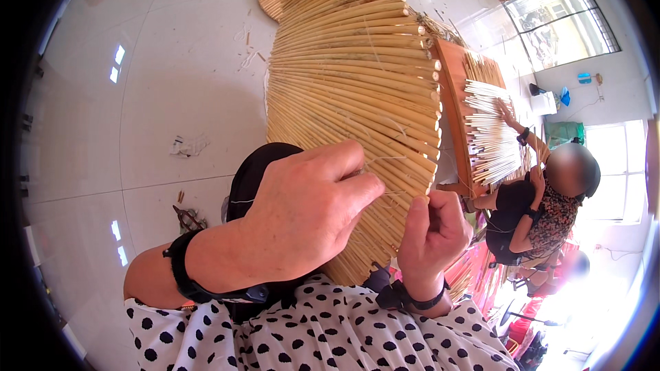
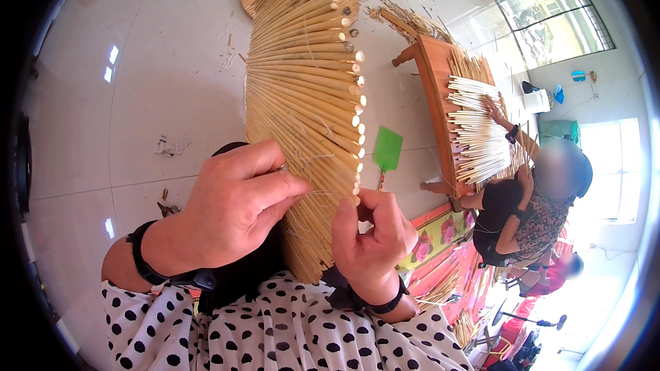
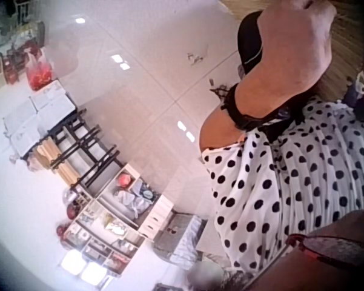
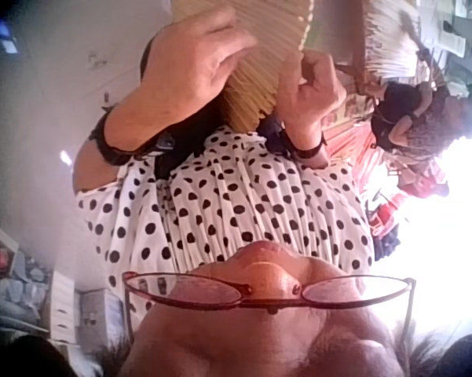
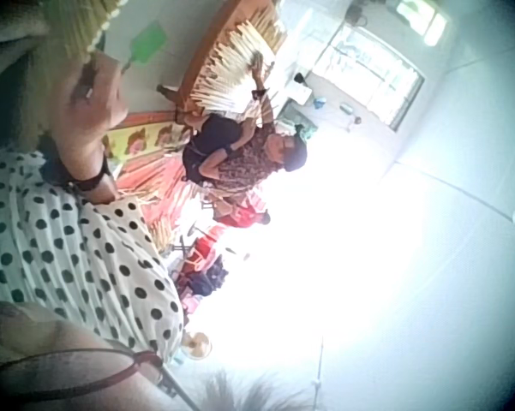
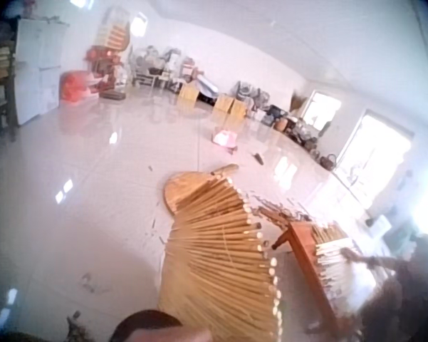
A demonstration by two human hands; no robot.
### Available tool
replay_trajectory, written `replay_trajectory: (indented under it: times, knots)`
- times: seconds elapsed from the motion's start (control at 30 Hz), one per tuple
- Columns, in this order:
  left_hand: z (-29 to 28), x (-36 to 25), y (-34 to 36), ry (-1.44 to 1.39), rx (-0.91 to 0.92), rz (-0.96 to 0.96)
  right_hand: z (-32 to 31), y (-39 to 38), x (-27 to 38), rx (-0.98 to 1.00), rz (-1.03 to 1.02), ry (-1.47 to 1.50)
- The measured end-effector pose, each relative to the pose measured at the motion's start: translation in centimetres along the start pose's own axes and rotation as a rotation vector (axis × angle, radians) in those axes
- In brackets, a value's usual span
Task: The person weaves together bamboo stalks using white thread to form a circular mat, trimming excess thread with a small tool.
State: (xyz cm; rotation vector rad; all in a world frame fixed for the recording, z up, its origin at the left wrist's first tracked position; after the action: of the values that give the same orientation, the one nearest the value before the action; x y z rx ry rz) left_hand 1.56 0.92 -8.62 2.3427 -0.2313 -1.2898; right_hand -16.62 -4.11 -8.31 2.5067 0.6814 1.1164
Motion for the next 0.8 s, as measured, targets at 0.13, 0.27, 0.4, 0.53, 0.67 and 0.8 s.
replay_trajectory:
  times: [0.13, 0.27, 0.4, 0.53, 0.67, 0.8]
  knots:
    - [-0.48, -0.45, 0.23, 0.035, 0.036, -0.006, -0.02, 0.07, 0.12, 0.005, -0.013, -0.007]
    - [-0.32, -0.4, 0.33, 0.049, 0.025, 0.007, -0.03, 0.17, 0.16, 0.011, -0.019, -0.008]
    - [-0.23, -0.4, 0.37, 0.068, 0.032, 0.005, -0.01, 0.22, 0.13, 0.011, -0.023, 0.002]
    - [-0.21, -0.4, 0.4, 0.074, 0.032, 0.008, -0.06, 0.19, 0.08, 0.019, -0.017, 0.003]
    - [-0.06, -0.4, 0.47, 0.074, 0.03, 0.022, -0.07, 0.16, 0.0, 0.017, -0.019, -0.006]
    - [-0.08, -0.57, 0.49, 0.095, 0.038, 0.029, -0.09, 0.21, 0.01, 0.023, -0.034, -0.012]
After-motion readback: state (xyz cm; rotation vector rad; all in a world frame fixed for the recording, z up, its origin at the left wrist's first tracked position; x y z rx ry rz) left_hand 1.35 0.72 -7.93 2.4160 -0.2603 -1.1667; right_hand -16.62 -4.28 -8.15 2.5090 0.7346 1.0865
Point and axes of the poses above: each hand's wrist, its own y-axis towards the middle knuckle, its own z-axis out of the palm, x = y × z, the point moved 2 cm from there along y, towards the middle knuckle, and after that the axes turned 1 degree about -x, right-handed, at the moved point
